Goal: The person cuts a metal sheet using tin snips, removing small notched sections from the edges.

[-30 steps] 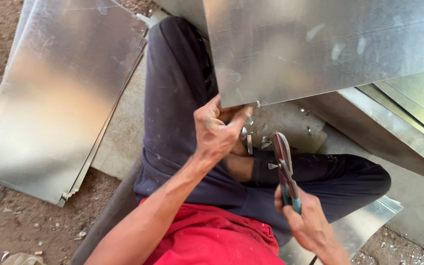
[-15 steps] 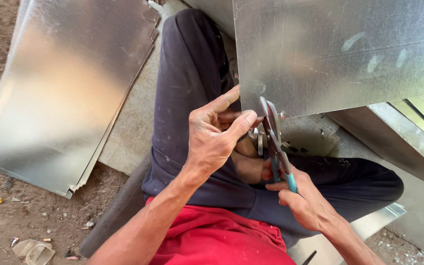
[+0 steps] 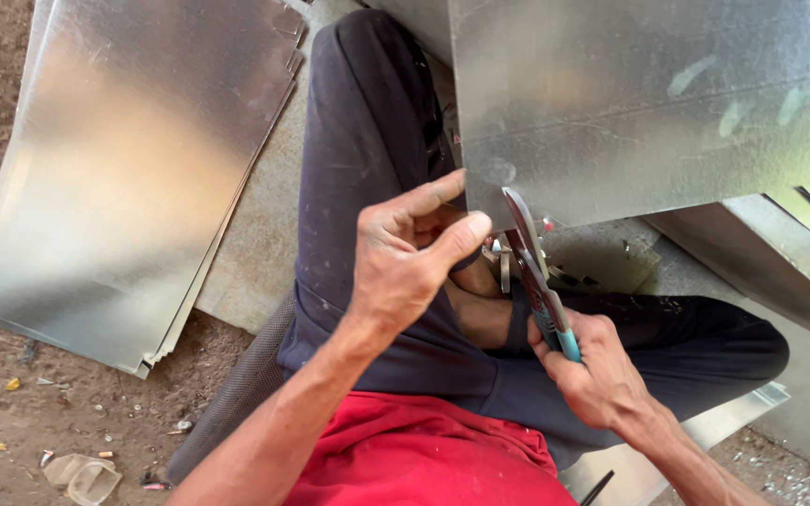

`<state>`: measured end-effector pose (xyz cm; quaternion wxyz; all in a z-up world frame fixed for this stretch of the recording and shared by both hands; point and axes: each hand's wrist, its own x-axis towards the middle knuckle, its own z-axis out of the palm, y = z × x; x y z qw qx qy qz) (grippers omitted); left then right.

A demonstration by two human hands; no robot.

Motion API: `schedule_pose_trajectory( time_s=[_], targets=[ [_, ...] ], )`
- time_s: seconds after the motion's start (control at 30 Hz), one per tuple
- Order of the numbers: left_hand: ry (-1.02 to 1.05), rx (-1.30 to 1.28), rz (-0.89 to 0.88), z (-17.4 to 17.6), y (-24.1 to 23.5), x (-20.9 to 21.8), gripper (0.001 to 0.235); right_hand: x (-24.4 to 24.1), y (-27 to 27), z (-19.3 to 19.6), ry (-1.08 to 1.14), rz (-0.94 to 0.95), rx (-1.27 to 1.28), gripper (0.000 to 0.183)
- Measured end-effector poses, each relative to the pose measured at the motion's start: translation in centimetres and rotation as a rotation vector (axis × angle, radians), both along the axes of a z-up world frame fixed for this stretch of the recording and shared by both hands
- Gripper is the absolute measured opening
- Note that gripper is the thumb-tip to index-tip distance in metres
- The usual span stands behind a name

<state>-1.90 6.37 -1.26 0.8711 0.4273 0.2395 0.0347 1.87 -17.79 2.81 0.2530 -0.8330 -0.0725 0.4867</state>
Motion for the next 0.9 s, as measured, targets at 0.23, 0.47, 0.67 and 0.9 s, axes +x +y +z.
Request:
schedule_pose_trajectory(
  time_s=[0.23, 0.47, 0.67, 0.9],
  targets=[
    [-0.025, -0.136, -0.083, -0.1, -1.6, 1.0, 0.041, -0.6, -3.0, -0.4, 0.387, -0.332, 0.193, 0.059],
    [0.003, -0.039, -0.107, -0.7, -8.4, 1.8, 0.02, -7.6, -3.1, 0.8, 0.233, -0.612, 0.176, 0.074],
    [0.014, 0.04, -0.151, -0.5, -7.7, 1.7, 0.011, -6.7, -1.1, 0.9, 0.06, -0.552, 0.258, 0.066],
    [0.003, 0.046, -0.14, -0.8, -8.2, 1.6, 0.024, -6.0, -0.8, 0.9, -0.009, -0.515, -0.029, 0.031]
  ],
)
